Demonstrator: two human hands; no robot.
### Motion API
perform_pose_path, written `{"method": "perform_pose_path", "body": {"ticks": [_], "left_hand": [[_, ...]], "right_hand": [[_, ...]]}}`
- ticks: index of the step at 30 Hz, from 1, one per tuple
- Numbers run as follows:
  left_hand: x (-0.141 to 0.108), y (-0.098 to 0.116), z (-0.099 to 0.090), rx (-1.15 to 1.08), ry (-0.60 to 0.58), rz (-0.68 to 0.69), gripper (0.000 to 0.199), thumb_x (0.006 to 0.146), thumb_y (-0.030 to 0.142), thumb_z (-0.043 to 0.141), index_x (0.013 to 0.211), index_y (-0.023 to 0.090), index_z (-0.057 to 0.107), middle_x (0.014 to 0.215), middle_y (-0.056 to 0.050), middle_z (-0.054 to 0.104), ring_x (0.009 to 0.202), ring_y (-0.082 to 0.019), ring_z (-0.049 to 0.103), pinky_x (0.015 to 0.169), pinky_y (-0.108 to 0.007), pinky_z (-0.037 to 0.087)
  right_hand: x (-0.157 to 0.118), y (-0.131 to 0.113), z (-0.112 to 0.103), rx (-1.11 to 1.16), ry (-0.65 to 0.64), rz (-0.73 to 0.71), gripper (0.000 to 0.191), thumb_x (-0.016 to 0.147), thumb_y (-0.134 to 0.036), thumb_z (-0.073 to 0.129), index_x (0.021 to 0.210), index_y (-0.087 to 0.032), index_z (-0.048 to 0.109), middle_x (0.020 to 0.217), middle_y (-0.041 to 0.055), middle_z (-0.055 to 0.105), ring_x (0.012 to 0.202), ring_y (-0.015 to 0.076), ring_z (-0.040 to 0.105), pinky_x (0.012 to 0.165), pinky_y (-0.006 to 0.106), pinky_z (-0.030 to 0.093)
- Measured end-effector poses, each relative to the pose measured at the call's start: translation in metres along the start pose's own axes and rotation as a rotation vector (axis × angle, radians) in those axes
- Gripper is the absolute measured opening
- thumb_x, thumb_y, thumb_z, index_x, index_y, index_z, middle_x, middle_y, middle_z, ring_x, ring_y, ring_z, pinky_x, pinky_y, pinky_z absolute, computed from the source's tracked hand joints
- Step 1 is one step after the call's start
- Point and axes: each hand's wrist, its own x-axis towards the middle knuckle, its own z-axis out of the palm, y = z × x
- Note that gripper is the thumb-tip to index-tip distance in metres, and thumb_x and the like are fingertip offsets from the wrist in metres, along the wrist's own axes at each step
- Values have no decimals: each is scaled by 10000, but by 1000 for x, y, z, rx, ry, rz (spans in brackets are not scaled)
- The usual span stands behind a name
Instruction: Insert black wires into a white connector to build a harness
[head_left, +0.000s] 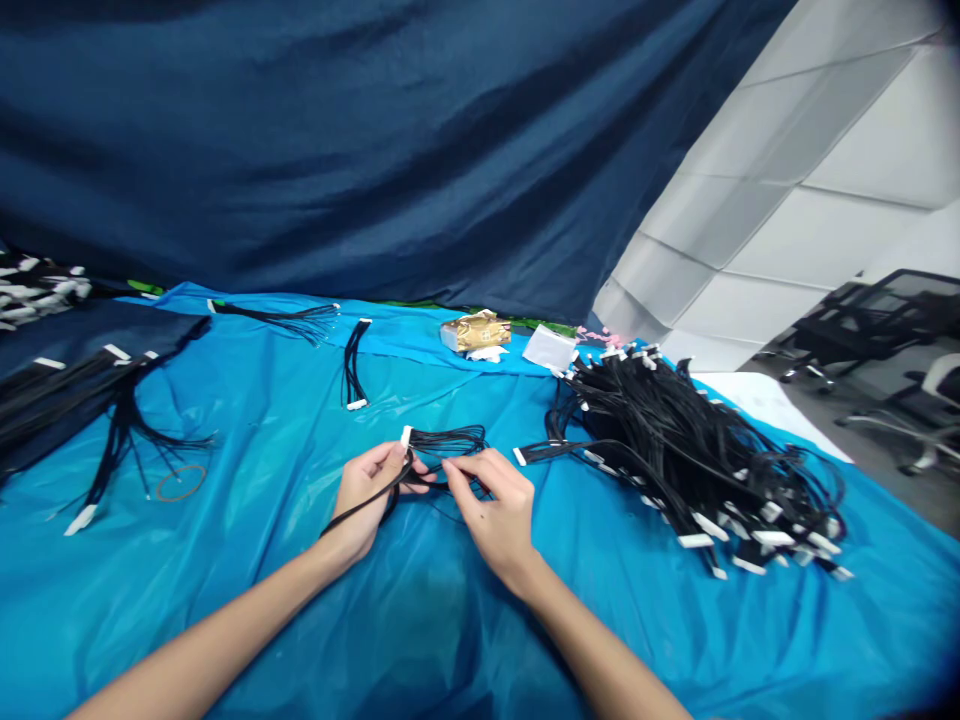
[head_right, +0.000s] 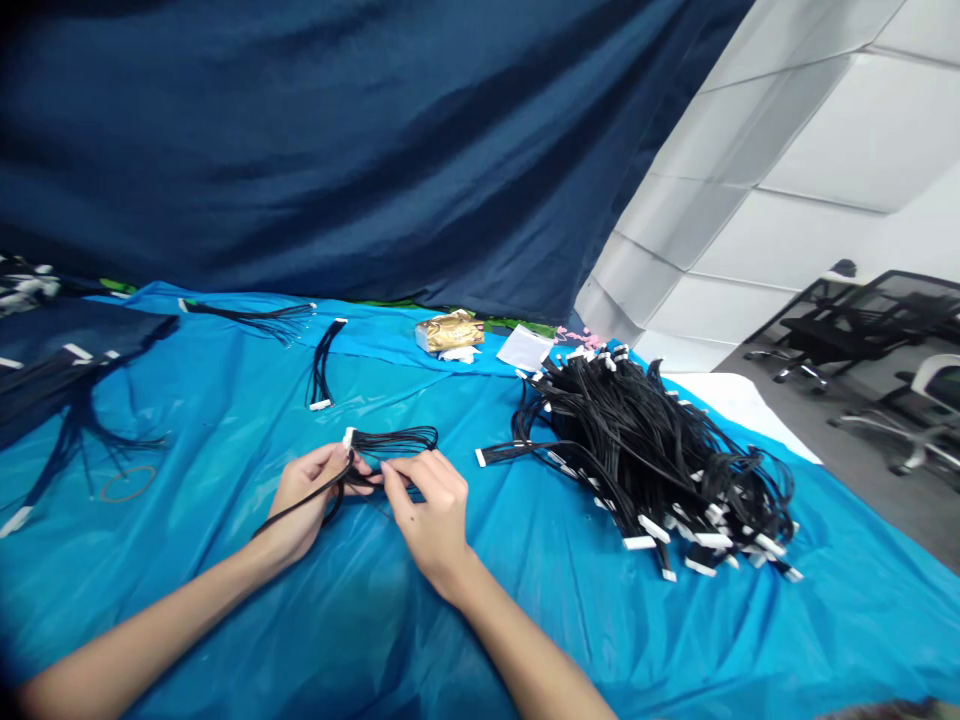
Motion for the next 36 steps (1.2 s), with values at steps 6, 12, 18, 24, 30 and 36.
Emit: {"method": "perform_pose_path", "body": {"ticks": [6, 12, 18, 24, 30, 36], "left_hand": [[0, 0, 0, 10, 18, 7, 268, 708, 389, 583, 673, 125, 611, 710, -61, 668, 601, -174, 635, 552, -262, 513], [0, 0, 0, 23, 15, 19, 269, 712, 395, 578, 692, 128, 610, 704, -59, 666, 615, -186, 639, 562, -278, 519], [0, 1, 2, 26, 34, 38, 282, 694, 405, 593, 688, 125, 620, 699, -62, 667, 602, -188, 633, 558, -283, 521], [0, 1, 2, 43, 40, 43, 293, 681, 423, 600, 672, 131, 624, 702, -65, 673, 603, -188, 630, 558, -274, 517], [0, 0, 1, 47, 51, 49, 299, 661, 432, 614, 673, 135, 630, 696, -66, 675, 599, -193, 629, 555, -277, 515], [0, -2, 0, 76, 32, 62, 277, 672, 415, 609, 693, 141, 644, 675, -54, 676, 594, -186, 625, 569, -272, 510]], "right_hand": [[0, -1, -2, 0, -28, 8, 115, 809, -191, 528, 736, -184, 618, 647, 8, 604, 579, 119, 518, 585, 260, 420], [1, -2, -3, -14, -43, 9, 128, 807, -188, 529, 709, -175, 609, 604, 3, 571, 557, 115, 491, 578, 258, 401], [3, -4, -4, -6, -62, 48, 159, 804, -208, 521, 669, -179, 600, 563, -11, 537, 528, 110, 467, 563, 253, 387], [4, -5, -4, 16, -56, 98, 171, 795, -222, 527, 645, -180, 597, 546, -16, 532, 517, 108, 455, 562, 250, 382], [4, -5, -5, 31, -61, 145, 180, 792, -242, 533, 636, -180, 601, 535, -20, 525, 509, 106, 445, 562, 248, 381], [3, -6, -3, 36, -61, 143, 178, 787, -230, 538, 628, -179, 602, 526, -24, 505, 508, 105, 441, 558, 245, 381]]}}
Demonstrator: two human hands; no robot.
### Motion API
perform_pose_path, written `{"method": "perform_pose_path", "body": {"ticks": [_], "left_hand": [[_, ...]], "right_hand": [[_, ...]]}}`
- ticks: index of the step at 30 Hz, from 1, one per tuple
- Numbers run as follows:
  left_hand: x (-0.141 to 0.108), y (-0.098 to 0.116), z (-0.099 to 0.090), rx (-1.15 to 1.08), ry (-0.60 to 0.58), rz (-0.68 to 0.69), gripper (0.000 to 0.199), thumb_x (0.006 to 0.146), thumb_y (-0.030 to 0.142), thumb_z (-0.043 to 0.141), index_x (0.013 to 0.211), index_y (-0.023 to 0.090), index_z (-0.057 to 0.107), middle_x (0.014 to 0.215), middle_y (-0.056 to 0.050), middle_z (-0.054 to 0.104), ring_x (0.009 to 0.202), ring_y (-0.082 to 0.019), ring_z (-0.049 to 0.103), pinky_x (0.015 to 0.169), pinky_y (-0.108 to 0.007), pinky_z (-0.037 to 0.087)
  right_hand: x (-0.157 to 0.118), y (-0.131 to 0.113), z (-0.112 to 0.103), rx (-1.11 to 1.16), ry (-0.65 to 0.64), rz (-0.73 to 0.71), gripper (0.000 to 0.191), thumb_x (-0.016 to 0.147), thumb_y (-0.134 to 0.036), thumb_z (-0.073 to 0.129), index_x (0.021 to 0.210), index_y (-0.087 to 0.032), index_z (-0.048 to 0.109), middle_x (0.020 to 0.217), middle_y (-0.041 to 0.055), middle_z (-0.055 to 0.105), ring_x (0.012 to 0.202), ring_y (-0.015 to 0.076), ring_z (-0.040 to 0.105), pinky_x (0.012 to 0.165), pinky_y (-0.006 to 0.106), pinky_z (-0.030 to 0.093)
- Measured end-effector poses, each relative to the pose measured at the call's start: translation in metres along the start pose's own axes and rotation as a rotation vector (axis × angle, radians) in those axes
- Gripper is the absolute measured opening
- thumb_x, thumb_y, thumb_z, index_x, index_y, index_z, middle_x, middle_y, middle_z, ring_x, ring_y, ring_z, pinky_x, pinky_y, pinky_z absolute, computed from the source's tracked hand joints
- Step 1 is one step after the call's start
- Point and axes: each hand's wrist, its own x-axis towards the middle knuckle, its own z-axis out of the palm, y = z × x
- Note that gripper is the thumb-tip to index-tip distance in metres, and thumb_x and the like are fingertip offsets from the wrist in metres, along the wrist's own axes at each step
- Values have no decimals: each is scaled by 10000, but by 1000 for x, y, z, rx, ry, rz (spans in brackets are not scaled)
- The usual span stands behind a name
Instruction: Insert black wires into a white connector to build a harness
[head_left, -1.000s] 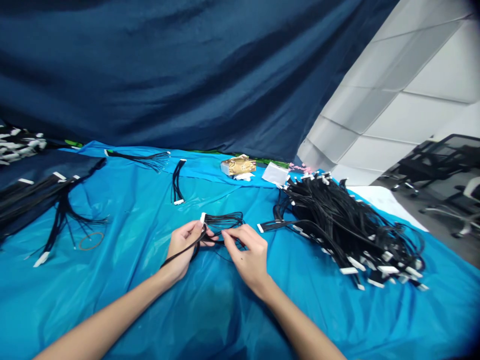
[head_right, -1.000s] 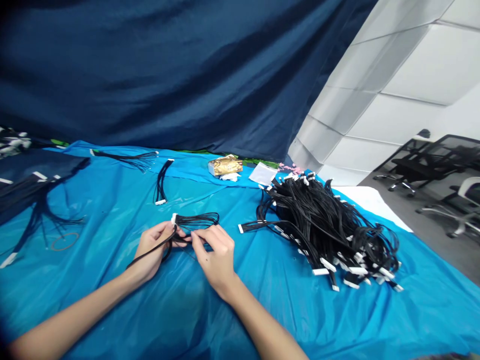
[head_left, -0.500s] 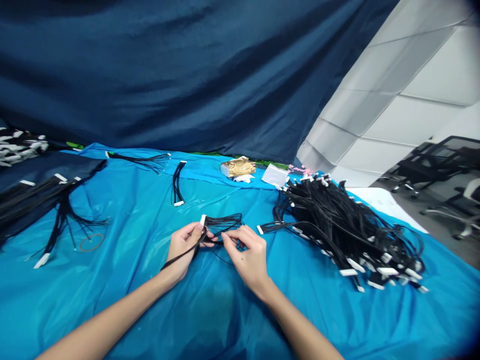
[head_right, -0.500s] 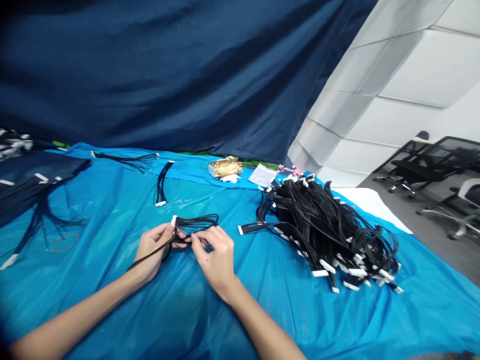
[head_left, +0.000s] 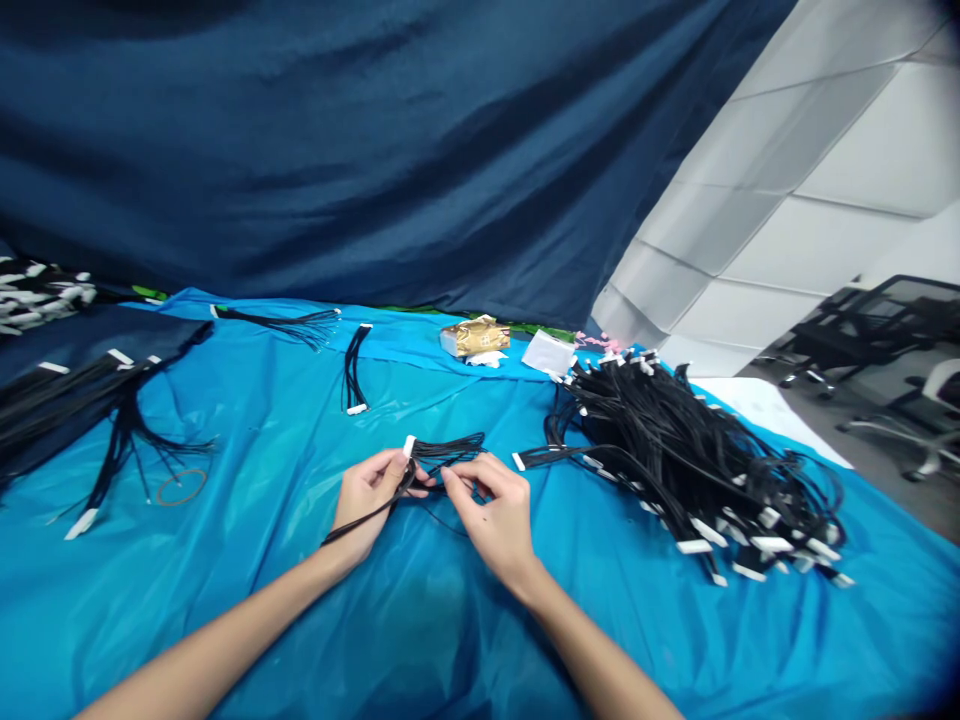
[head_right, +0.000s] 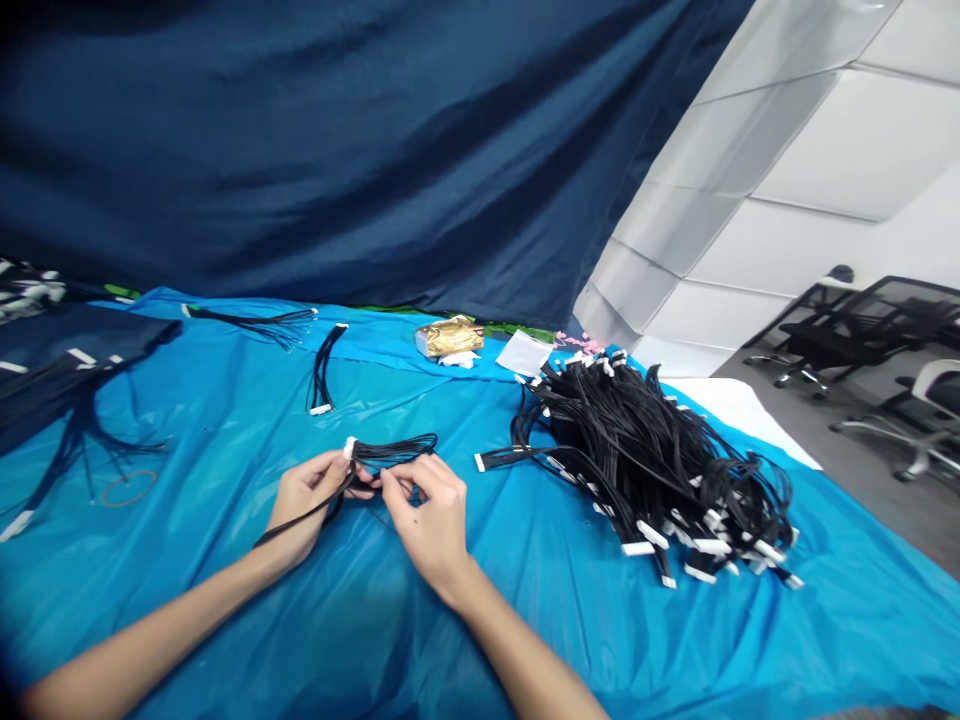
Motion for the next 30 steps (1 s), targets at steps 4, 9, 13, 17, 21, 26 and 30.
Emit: {"method": "perform_pose_path", "body": {"ticks": [4, 9, 13, 17, 21, 26, 30], "left_hand": [[0, 2, -1, 35, -11, 15, 269, 677, 406, 603, 708, 147, 664, 663, -46, 676, 572, -173, 617, 567, -256, 503], [-4, 1, 1, 48, -54, -35, 269, 649, 411, 624, 693, 150, 677, 622, -31, 670, 538, -175, 610, 570, -266, 504], [-7, -3, 3, 42, -35, -34, 256, 655, 405, 618, 711, 162, 680, 634, -22, 671, 538, -169, 604, 561, -263, 506], [-5, -2, 3, 40, -60, -36, 250, 663, 394, 613, 723, 159, 675, 636, -22, 667, 559, -171, 604, 568, -272, 512], [-1, 1, -1, 150, -102, -1, 259, 702, 398, 569, 718, 156, 662, 612, -30, 650, 547, -182, 605, 529, -271, 501], [8, 0, -10, 540, -48, 217, 258, 730, 369, 541, 869, 207, 684, 860, -87, 687, 802, -261, 626, 769, -359, 468], [13, -5, -16, 870, -23, 543, 381, 715, 310, 572, 1084, 221, 605, 1228, -89, 538, 1253, -310, 297, 1033, -488, 126]], "right_hand": [[0, -1, 0, 18, -6, -13, 157, 786, -214, 543, 657, -180, 625, 549, -14, 540, 525, 110, 464, 564, 249, 391], [1, -1, 0, 43, -26, -67, 149, 795, -225, 545, 700, -189, 654, 604, 7, 614, 548, 119, 510, 562, 258, 407], [-2, 1, 2, 38, -41, -91, 163, 810, -220, 528, 705, -185, 647, 610, 7, 617, 547, 117, 505, 565, 263, 408], [-3, 6, 3, -37, -21, -131, 160, 820, -212, 516, 726, -187, 643, 616, 12, 598, 581, 130, 493, 582, 275, 412], [3, 11, -1, -118, 3, -119, 226, 743, -280, 618, 960, -216, 627, 949, 73, 612, 926, 232, 484, 818, 399, 399], [11, 15, -6, 389, -209, 168, 124, 733, -299, 622, 795, -194, 644, 854, 58, 649, 897, 219, 557, 878, 405, 397], [16, 13, -7, 624, -151, 260, 190, 782, -339, 564, 830, -160, 606, 906, 82, 662, 872, 211, 610, 795, 375, 475]]}}
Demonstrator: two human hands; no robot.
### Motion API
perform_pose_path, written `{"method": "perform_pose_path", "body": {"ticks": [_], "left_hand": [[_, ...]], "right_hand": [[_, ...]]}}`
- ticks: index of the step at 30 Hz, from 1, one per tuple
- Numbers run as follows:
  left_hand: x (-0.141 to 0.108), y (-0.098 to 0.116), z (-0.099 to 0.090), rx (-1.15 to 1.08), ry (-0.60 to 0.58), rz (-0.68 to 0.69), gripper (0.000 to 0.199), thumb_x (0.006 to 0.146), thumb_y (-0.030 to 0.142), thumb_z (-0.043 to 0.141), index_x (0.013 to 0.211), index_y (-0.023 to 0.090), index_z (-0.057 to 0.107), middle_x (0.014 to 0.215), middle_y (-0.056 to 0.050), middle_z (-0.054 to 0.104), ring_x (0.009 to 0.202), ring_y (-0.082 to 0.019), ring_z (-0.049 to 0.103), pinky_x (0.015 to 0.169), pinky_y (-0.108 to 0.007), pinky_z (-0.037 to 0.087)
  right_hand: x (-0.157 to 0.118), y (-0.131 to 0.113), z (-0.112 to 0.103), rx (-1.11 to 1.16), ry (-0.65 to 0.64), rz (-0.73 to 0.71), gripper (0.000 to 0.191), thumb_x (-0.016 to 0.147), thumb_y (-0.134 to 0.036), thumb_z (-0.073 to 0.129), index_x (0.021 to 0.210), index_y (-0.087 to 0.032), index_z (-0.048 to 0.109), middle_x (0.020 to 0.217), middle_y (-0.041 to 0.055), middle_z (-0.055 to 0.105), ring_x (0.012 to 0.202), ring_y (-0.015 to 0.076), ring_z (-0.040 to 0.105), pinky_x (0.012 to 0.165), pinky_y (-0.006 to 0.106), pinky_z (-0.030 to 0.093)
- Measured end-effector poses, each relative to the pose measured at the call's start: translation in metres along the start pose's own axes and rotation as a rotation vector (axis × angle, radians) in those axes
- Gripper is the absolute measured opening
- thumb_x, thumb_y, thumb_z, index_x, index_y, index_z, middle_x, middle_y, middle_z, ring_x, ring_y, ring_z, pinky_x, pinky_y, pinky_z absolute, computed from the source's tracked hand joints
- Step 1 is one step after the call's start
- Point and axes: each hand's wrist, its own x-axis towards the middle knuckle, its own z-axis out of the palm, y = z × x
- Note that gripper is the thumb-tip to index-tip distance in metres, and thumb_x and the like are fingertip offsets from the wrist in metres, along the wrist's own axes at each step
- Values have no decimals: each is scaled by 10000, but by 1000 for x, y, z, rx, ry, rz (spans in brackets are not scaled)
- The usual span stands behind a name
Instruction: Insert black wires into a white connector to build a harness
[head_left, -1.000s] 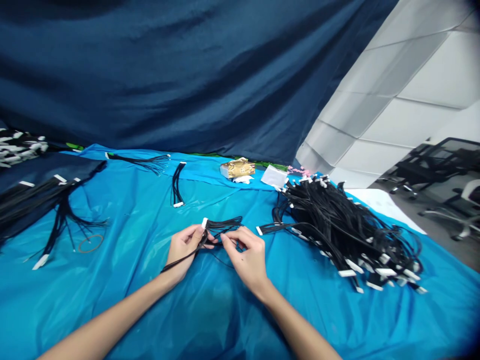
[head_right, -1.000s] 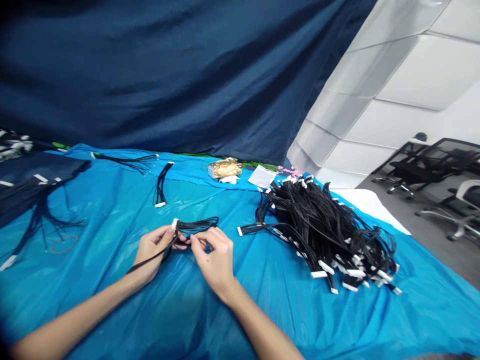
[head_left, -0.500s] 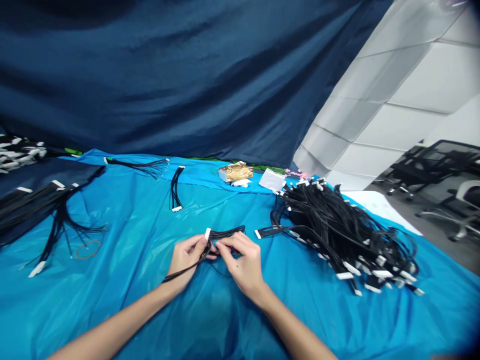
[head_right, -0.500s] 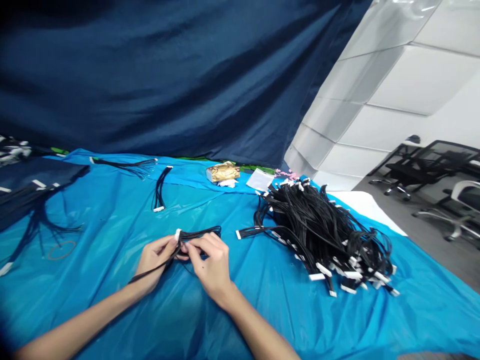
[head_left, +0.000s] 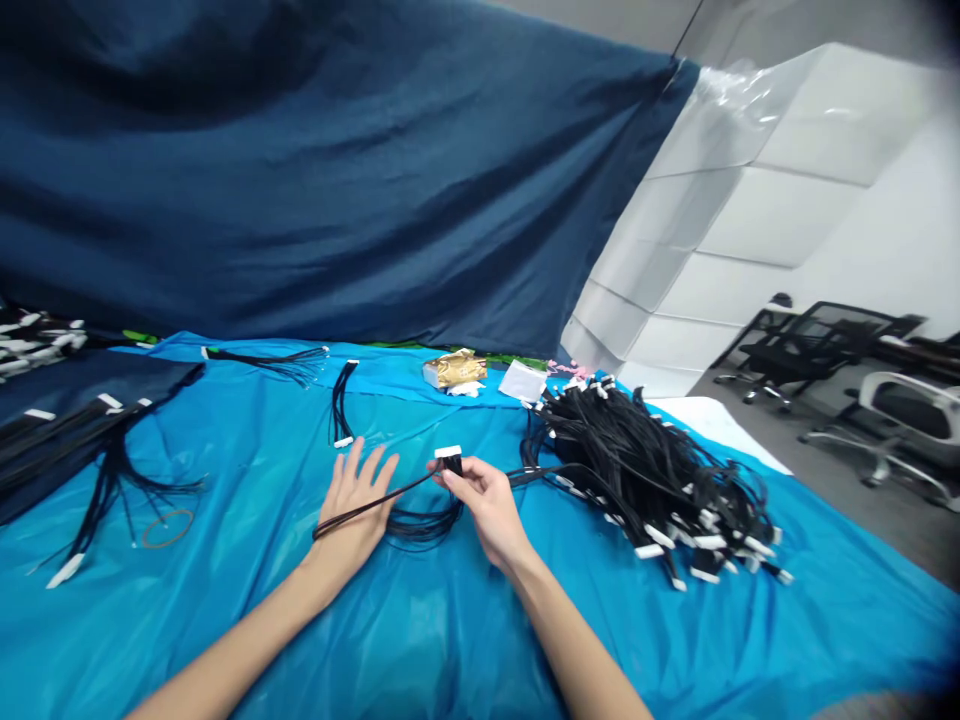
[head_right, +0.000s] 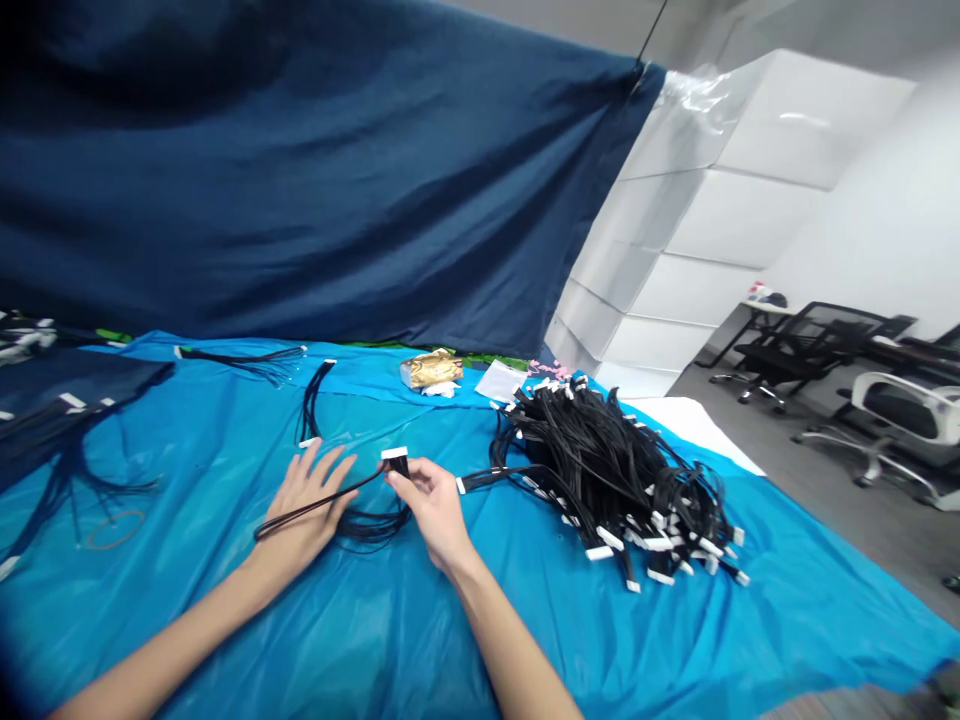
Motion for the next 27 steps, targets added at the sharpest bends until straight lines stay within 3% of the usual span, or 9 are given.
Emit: {"method": "perform_pose_path", "body": {"ticks": [2, 5, 7, 10, 14, 19, 23, 24, 27], "left_hand": [[-3, -2, 1, -30, -157, 157, 383, 758, 295, 523, 1136, 247, 563, 1201, -61, 565, 1228, -265, 357, 1045, -459, 137], [-10, -4, 1, -30, -400, 336, 355, 816, 275, 438, 1154, 255, 543, 1056, -62, 649, 1052, -230, 544, 939, -382, 371], [-14, -4, 1, 64, -410, 449, 379, 837, 266, 406, 1205, 226, 485, 1024, -78, 654, 963, -215, 593, 843, -341, 450], [-15, 0, 4, 186, -246, 505, 491, 848, 278, 397, 1323, 220, 287, 1131, -106, 577, 1014, -206, 563, 816, -306, 463], [-12, 18, 8, 291, -149, 260, 627, 857, 365, 342, 1376, 192, 37, 1330, -176, 355, 1059, -234, 534, 781, -311, 472], [-5, 40, 3, 397, -474, 66, 461, 873, 398, 190, 1095, 139, 501, 989, -148, 609, 855, -276, 610, 692, -361, 447], [5, 50, -20, 290, -567, -12, 422, 860, 418, 224, 853, 177, 571, 833, -91, 627, 781, -234, 589, 688, -325, 399], [8, 51, -28, 235, -635, -16, 429, 849, 448, 244, 742, 186, 567, 731, -52, 611, 690, -191, 571, 635, -285, 395], [8, 53, -47, -277, -1000, -361, 452, 801, 544, 303, 640, 173, 504, 545, 23, 455, 433, -87, 351, 406, -209, 254]], "right_hand": [[3, -3, -3, 140, 32, 1, 235, 789, -370, 549, 873, -153, 581, 985, 107, 644, 963, 229, 587, 823, 397, 469], [12, -6, -16, 318, 122, -25, 280, 796, -402, 532, 954, -171, 543, 1071, 116, 608, 1052, 234, 538, 857, 431, 447], [18, -7, -30, 409, 194, -52, 247, 797, -403, 529, 933, -197, 536, 1099, 94, 594, 1092, 222, 508, 885, 442, 422], [25, -6, -49, 494, 280, -92, 220, 757, -403, 576, 860, -212, 534, 1039, 68, 614, 1049, 214, 536, 885, 462, 412], [28, -4, -56, 507, 382, -162, 214, 736, -397, 602, 803, -219, 503, 833, 8, 616, 856, 169, 600, 816, 429, 460], [26, -7, -48, 385, 479, -281, 192, 776, -359, 571, 739, -218, 446, 686, -56, 521, 585, 82, 533, 629, 279, 494], [21, -14, -44, 225, 442, -312, 208, 761, -359, 583, 695, -202, 464, 659, -41, 506, 515, 86, 502, 536, 258, 475], [20, -15, -43, 188, 430, -313, 205, 759, -365, 581, 695, -201, 476, 666, -35, 507, 512, 89, 502, 524, 258, 471], [16, -19, -42, 85, 419, -317, 194, 763, -372, 564, 701, -196, 509, 695, -17, 521, 538, 99, 511, 540, 258, 465]]}}
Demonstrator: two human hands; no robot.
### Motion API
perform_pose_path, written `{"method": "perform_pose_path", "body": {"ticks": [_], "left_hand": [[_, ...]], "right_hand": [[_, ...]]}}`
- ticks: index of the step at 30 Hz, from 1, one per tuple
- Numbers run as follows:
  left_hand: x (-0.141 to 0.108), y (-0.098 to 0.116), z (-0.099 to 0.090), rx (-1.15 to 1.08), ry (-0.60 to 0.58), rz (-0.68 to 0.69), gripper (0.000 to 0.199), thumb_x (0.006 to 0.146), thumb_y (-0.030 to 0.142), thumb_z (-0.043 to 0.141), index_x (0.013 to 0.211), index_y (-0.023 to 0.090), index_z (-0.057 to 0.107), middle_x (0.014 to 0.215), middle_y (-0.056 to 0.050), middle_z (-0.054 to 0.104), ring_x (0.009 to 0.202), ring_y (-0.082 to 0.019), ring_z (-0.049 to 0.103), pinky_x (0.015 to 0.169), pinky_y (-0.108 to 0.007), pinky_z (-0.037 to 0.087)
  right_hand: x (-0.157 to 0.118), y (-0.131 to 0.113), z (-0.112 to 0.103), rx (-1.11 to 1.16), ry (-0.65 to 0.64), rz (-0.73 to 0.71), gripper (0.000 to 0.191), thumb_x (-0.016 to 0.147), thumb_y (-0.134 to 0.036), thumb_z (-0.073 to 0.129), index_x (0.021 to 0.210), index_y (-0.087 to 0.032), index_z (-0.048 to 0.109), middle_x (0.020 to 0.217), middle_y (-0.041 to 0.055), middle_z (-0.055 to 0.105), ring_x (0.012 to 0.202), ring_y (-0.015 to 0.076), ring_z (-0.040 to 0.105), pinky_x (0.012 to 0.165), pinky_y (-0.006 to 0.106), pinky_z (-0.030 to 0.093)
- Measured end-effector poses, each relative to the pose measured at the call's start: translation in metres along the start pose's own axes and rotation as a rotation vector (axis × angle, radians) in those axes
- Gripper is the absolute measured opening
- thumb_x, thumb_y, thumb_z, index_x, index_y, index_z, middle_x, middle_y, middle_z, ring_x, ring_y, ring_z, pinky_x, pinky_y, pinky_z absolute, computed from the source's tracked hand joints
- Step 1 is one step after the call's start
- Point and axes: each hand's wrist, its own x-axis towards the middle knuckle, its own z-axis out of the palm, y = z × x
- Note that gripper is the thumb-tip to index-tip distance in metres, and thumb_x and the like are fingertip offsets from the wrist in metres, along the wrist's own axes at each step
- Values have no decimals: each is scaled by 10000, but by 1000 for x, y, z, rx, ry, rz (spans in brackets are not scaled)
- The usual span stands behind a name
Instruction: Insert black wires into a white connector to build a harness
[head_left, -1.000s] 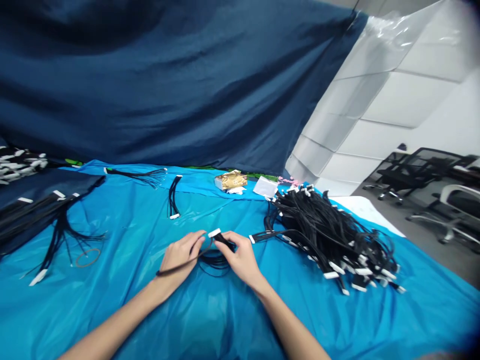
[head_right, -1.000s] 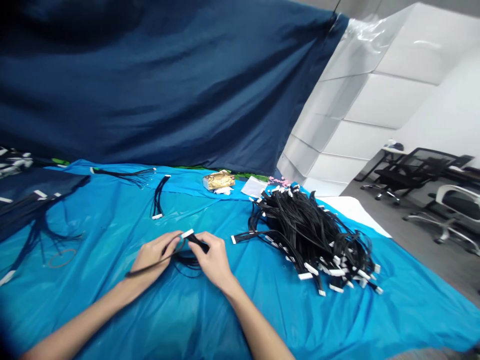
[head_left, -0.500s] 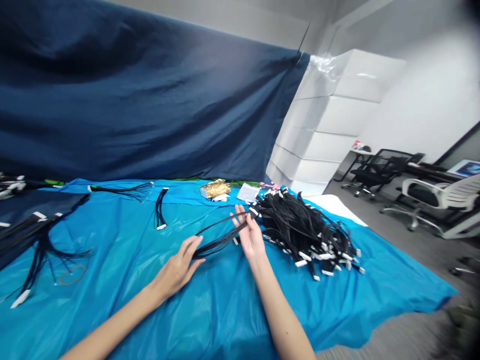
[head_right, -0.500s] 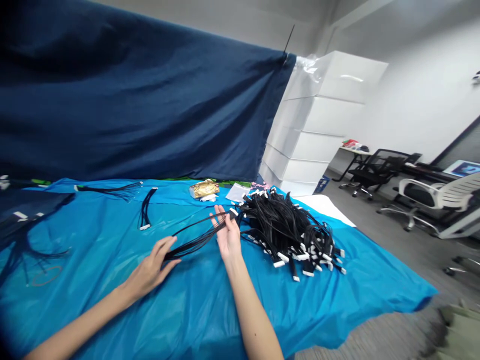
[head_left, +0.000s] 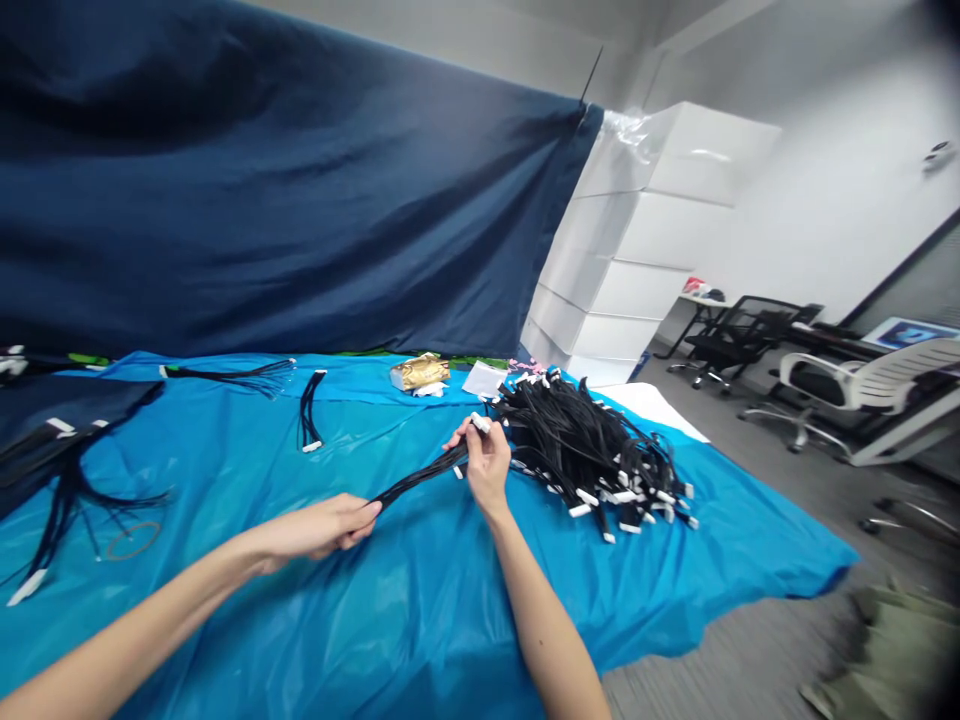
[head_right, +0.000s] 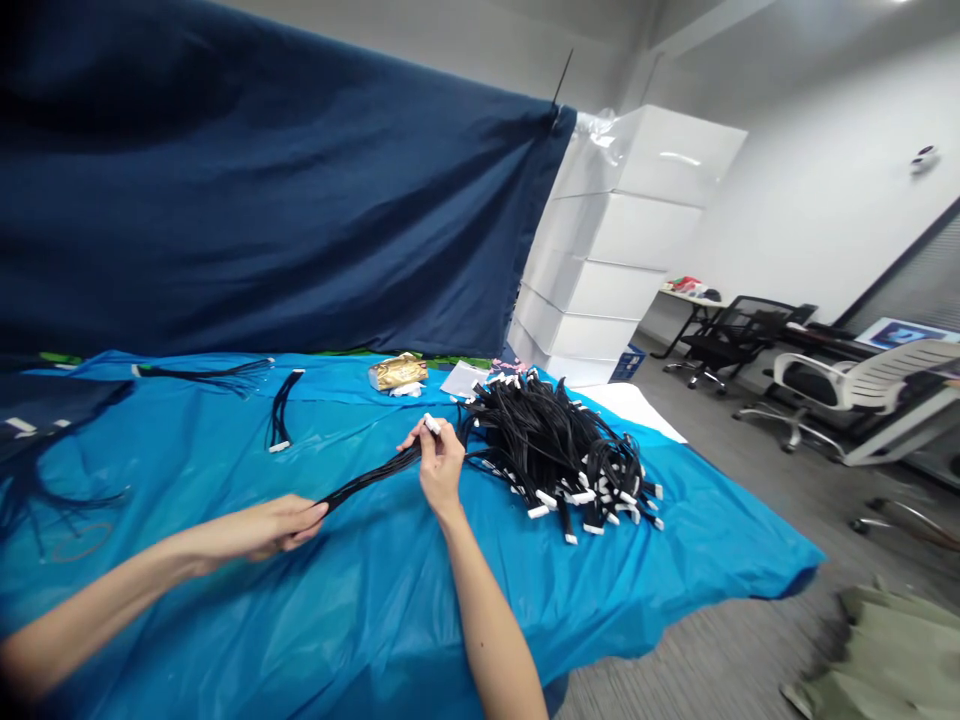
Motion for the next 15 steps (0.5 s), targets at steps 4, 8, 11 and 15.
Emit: {"method": "perform_pose_path", "body": {"ticks": [4, 8, 11, 15], "left_hand": [[-10, -4, 4, -424, -71, 34, 325, 728, 474, 523, 838, 170, 556, 704, 3, 557, 429, -51, 382, 405, -186, 302], [-22, 5, 4, -595, 446, 308, 446, 697, 392, 599, 1103, 253, 477, 1217, -48, 521, 1020, -181, 537, 849, -265, 416], [-47, 17, -5, -578, 644, 422, 423, 726, 390, 563, 1112, 236, 486, 1272, -41, 496, 1117, -234, 481, 925, -325, 393], [-90, 19, -11, -416, 675, 304, 381, 697, 439, 567, 1043, 279, 565, 1183, -1, 577, 955, -270, 587, 767, -354, 515]], "right_hand": [[2, -7, -1, -117, 40, -34, 195, 760, -358, 561, 683, -185, 515, 678, -13, 536, 521, 88, 486, 518, 228, 430], [7, -24, -9, -205, 116, -54, 236, 777, -391, 515, 678, -181, 472, 596, -31, 523, 386, 70, 429, 358, 197, 340], [17, -47, -29, -293, 228, -96, 251, 770, -413, 511, 698, -175, 475, 518, -48, 488, 379, 87, 456, 353, 197, 354], [52, -82, -77, -454, 513, -192, 259, 810, -429, 407, 809, -173, 452, 619, -28, 509, 516, 108, 534, 464, 216, 431]]}}
